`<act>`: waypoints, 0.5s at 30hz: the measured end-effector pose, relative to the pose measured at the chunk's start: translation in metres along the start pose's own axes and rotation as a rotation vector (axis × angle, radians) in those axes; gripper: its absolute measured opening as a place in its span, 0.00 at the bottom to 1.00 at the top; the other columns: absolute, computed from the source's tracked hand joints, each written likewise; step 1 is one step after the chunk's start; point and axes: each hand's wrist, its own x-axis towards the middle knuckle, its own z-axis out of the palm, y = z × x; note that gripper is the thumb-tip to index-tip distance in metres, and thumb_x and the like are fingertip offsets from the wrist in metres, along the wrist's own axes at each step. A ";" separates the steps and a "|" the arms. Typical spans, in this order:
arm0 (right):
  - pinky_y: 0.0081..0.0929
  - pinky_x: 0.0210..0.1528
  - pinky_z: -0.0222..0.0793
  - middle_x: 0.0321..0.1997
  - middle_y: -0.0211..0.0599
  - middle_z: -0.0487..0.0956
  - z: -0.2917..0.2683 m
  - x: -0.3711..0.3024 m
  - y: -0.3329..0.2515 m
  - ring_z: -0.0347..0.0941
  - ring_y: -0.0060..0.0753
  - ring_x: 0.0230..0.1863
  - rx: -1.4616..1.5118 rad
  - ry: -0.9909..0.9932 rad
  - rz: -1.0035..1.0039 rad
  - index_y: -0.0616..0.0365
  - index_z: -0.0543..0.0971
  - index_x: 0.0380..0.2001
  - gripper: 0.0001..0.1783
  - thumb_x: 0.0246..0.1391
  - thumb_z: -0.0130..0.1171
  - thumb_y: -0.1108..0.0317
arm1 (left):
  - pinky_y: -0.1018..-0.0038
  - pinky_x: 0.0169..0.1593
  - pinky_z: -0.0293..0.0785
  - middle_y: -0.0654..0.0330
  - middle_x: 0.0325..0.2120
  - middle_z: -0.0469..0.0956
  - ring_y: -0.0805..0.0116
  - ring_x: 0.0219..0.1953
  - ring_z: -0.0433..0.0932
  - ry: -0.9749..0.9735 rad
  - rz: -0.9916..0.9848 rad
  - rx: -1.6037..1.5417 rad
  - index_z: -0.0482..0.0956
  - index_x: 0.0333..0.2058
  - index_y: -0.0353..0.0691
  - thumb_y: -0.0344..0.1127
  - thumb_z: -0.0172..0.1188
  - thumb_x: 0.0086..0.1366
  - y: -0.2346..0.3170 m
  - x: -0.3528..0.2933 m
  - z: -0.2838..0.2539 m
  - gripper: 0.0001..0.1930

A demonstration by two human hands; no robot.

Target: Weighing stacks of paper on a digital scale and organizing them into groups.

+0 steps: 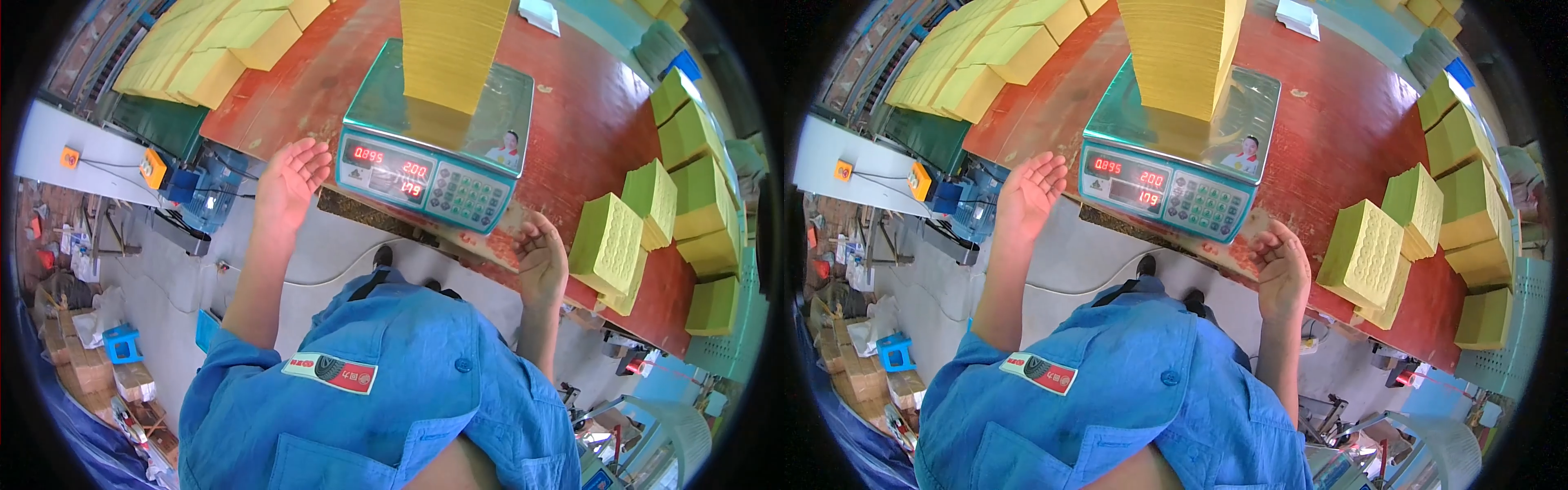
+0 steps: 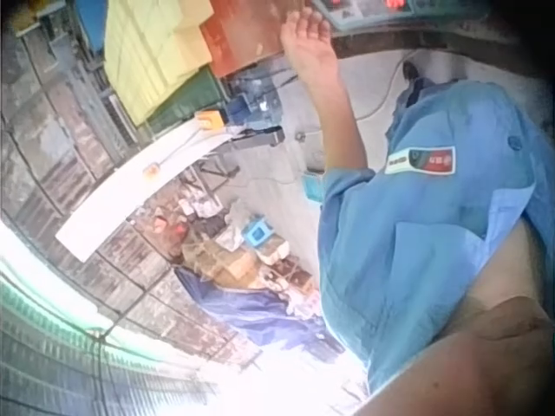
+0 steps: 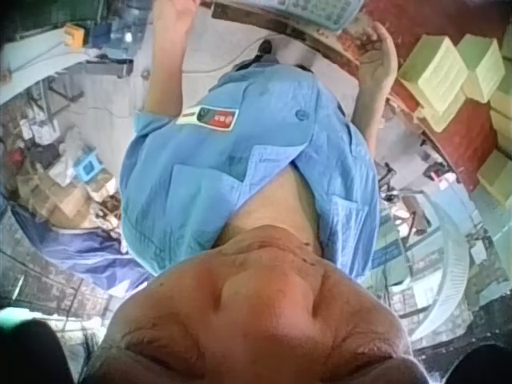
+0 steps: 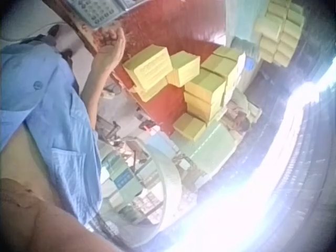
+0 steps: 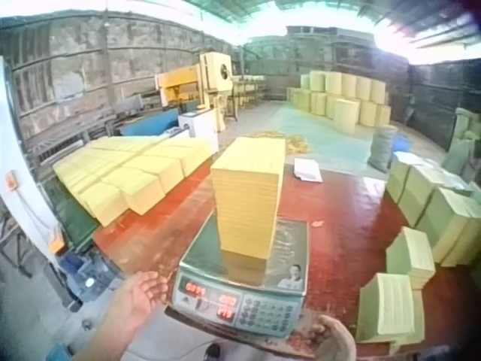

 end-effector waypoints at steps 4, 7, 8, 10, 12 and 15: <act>0.31 0.48 0.68 0.43 0.38 0.76 0.009 0.002 0.009 0.72 0.33 0.44 0.043 0.055 -0.002 0.65 0.71 0.55 0.23 0.67 0.46 0.58 | 0.65 0.55 0.72 0.49 0.50 0.76 0.59 0.52 0.76 -0.088 0.017 0.036 0.73 0.52 0.32 0.43 0.49 0.70 0.024 0.020 0.022 0.21; 0.31 0.47 0.68 0.43 0.38 0.76 0.021 0.005 0.015 0.72 0.33 0.44 0.043 0.077 -0.027 0.65 0.72 0.54 0.22 0.66 0.47 0.58 | 0.65 0.55 0.72 0.49 0.50 0.77 0.60 0.51 0.76 -0.143 0.059 0.126 0.73 0.51 0.32 0.44 0.49 0.71 0.049 0.038 0.046 0.21; 0.31 0.47 0.68 0.43 0.38 0.76 0.025 0.007 0.017 0.71 0.33 0.44 0.047 0.073 -0.046 0.64 0.72 0.54 0.22 0.66 0.47 0.58 | 0.65 0.55 0.72 0.49 0.49 0.77 0.60 0.50 0.77 -0.189 0.118 0.159 0.73 0.51 0.32 0.43 0.48 0.71 0.060 0.044 0.054 0.20; 0.31 0.46 0.68 0.43 0.38 0.76 0.031 0.008 0.021 0.71 0.33 0.44 0.046 0.080 -0.073 0.64 0.72 0.53 0.21 0.66 0.47 0.58 | 0.66 0.55 0.72 0.48 0.49 0.78 0.61 0.49 0.78 -0.245 0.169 0.187 0.74 0.51 0.32 0.43 0.47 0.72 0.080 0.054 0.072 0.20; 0.31 0.46 0.68 0.44 0.38 0.75 0.037 0.008 0.025 0.71 0.32 0.44 0.093 0.095 -0.075 0.63 0.72 0.53 0.21 0.66 0.48 0.58 | 0.67 0.54 0.73 0.48 0.48 0.78 0.61 0.50 0.78 -0.392 0.471 0.341 0.74 0.51 0.31 0.39 0.47 0.72 0.099 0.061 0.096 0.18; 0.31 0.46 0.68 0.42 0.39 0.77 0.042 0.001 0.029 0.72 0.33 0.42 0.113 0.136 -0.136 0.64 0.72 0.53 0.21 0.66 0.49 0.58 | 0.68 0.55 0.72 0.47 0.48 0.78 0.62 0.52 0.77 -0.570 0.879 0.559 0.73 0.51 0.29 0.35 0.48 0.72 0.121 0.062 0.145 0.16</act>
